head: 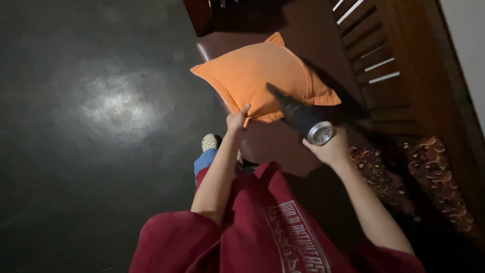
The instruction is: The person uses a handheld vacuum cleaner to clean an orange and white patterned pillow placed on a wooden bench. They systematically move the vacuum nozzle over the pillow's surface, flipping it over to clean both sides, and finally place the pillow back on the bench.
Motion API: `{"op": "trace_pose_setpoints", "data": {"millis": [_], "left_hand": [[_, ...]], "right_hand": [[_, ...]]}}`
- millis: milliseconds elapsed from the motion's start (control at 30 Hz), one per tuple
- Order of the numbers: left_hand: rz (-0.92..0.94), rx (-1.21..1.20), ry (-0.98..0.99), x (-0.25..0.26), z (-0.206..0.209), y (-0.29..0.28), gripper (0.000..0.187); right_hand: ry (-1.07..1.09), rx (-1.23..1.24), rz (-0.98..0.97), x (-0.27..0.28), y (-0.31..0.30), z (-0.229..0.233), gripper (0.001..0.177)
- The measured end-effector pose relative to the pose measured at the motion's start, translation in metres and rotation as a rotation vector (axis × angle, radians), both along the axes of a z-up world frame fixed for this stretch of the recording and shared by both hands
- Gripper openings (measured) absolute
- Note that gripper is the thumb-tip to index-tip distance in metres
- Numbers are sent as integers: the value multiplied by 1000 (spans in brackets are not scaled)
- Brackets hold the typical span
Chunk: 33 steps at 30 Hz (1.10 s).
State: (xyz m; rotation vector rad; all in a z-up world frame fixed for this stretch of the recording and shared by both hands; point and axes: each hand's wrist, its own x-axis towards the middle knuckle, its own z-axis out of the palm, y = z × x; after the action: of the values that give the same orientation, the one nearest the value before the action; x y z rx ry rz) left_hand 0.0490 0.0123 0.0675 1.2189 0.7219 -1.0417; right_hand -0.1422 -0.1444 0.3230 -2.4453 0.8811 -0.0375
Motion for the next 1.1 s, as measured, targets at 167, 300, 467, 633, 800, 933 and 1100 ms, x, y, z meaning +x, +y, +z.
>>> {"op": "trace_pose_setpoints", "data": {"millis": [167,300,467,633,800,933,1100], "left_hand": [[-29,7,-38,-2,-13,-4,39],[64,-40,78,3,-9,-2,41],[86,-57,61,10,-3,-13,35],[96,-192,113,22,8,-16,30],[31,-147,94,37,51,-14,36],[-65,-149,-10,46,77,-13,40],[-73,-222,-80,47,55,-15,48]], "right_hand": [[29,50,7,-1,15,5,44],[68,-170,-13,4,-8,2,43],[29,10,-20,7,1,-6,39],[-68,-89,20,8,12,1,43],[-58,-67,-40,11,-20,14,37],[-113,28,46,19,4,14,38],[-31,-94,91,25,-4,33,37]]}}
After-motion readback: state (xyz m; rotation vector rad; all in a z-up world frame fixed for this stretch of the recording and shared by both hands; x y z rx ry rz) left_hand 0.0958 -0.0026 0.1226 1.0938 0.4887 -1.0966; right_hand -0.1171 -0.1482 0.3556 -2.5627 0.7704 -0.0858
